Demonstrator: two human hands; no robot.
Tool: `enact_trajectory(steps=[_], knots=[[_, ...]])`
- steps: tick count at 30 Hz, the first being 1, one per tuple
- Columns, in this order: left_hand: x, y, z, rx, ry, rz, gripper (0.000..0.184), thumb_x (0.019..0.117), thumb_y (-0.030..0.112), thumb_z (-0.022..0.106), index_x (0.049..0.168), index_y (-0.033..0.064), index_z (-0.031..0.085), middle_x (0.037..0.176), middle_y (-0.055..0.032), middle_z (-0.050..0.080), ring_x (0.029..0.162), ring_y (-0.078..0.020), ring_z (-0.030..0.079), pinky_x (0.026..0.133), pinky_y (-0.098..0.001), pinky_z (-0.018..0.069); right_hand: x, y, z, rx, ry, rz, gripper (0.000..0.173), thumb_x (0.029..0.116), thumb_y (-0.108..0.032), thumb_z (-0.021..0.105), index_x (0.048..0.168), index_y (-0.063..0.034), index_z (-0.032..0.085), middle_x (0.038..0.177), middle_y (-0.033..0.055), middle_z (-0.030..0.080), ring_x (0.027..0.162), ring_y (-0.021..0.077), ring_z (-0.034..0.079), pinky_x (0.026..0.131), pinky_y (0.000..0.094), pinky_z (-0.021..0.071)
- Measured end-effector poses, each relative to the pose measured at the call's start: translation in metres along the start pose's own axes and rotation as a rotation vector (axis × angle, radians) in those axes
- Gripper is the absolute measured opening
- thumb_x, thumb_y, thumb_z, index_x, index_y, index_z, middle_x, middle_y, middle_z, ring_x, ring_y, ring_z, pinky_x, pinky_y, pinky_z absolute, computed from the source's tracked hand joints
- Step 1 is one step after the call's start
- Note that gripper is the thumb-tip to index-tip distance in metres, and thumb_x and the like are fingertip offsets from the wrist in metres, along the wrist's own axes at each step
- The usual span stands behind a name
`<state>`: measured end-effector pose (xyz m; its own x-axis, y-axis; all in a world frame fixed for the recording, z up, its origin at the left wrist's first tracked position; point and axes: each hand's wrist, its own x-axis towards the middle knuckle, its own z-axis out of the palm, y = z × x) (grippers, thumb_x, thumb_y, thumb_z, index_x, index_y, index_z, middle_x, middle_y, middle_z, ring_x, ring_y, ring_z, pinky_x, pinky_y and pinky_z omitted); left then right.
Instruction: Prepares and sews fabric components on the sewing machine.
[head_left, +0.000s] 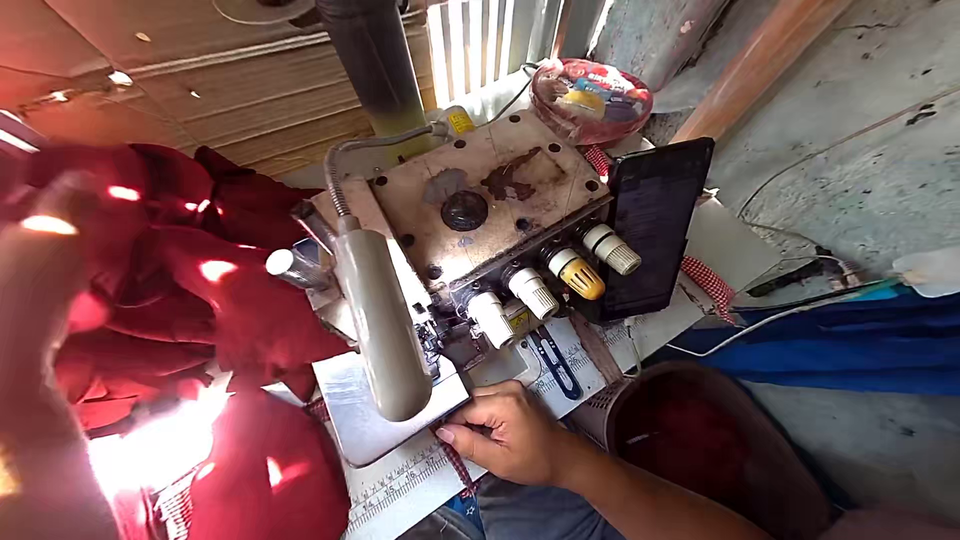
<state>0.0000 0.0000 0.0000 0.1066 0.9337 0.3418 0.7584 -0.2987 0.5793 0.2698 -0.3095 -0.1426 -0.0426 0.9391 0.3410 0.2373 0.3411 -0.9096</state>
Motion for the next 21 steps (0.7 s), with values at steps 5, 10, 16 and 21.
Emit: enact_trajectory(steps=[5, 10, 16, 21], knots=[[-0.119, 0.058, 0.016, -0.021, -0.131, 0.466, 0.041, 0.1040, 0.029, 0.055, 0.129, -0.0020, 0.063, 0.125, -0.0245, 0.066, 0.106, -0.0317, 0.069, 0.089, -0.0507, 0.0565, -0.011, -0.012, -0.005, 0.051, 0.101, 0.002, 0.025, 0.1014, -0.016, 0.062, 0.088, 0.0010, 0.074, 0.077, 0.0068, 0.068, 0.071, 0.0064, 0.063, 0.065, 0.0206, 0.0531], [-0.196, 0.067, 0.067, -0.056, -0.279, 0.349, 0.058, 0.1067, 0.045, 0.035, 0.134, 0.0033, 0.065, 0.151, -0.0181, 0.053, 0.150, -0.0402, 0.035, 0.122, -0.0596, 0.0266, -0.049, -0.031, -0.036, -0.234, 0.426, 0.023, 0.019, 0.1016, -0.016, 0.060, 0.105, -0.0047, 0.075, 0.097, 0.0031, 0.072, 0.084, 0.0048, 0.067, 0.073, 0.0207, 0.0587], [-0.186, 0.062, 0.071, 0.009, -0.242, 0.404, 0.058, 0.1048, 0.041, 0.031, 0.138, 0.0064, 0.062, 0.156, -0.0117, 0.049, 0.153, -0.0333, 0.031, 0.125, -0.0545, 0.0210, -0.066, -0.017, -0.060, -0.531, 0.528, 0.206, 0.081, 0.1009, -0.029, 0.063, 0.157, 0.0123, 0.021, 0.108, 0.0095, 0.066, 0.086, 0.0070, 0.064, 0.075, 0.0207, 0.0564], [-0.216, 0.066, 0.055, 0.000, 0.017, 0.304, 0.054, 0.1056, 0.029, 0.040, 0.147, -0.0044, 0.051, 0.155, -0.0272, 0.045, 0.146, -0.0413, 0.041, 0.118, -0.0543, 0.0358, -0.061, -0.018, -0.058, -0.572, 0.523, 0.281, 0.086, 0.1010, -0.037, 0.063, 0.160, 0.0089, 0.020, 0.105, 0.0080, 0.064, 0.076, 0.0055, 0.060, 0.067, 0.0197, 0.0544]])
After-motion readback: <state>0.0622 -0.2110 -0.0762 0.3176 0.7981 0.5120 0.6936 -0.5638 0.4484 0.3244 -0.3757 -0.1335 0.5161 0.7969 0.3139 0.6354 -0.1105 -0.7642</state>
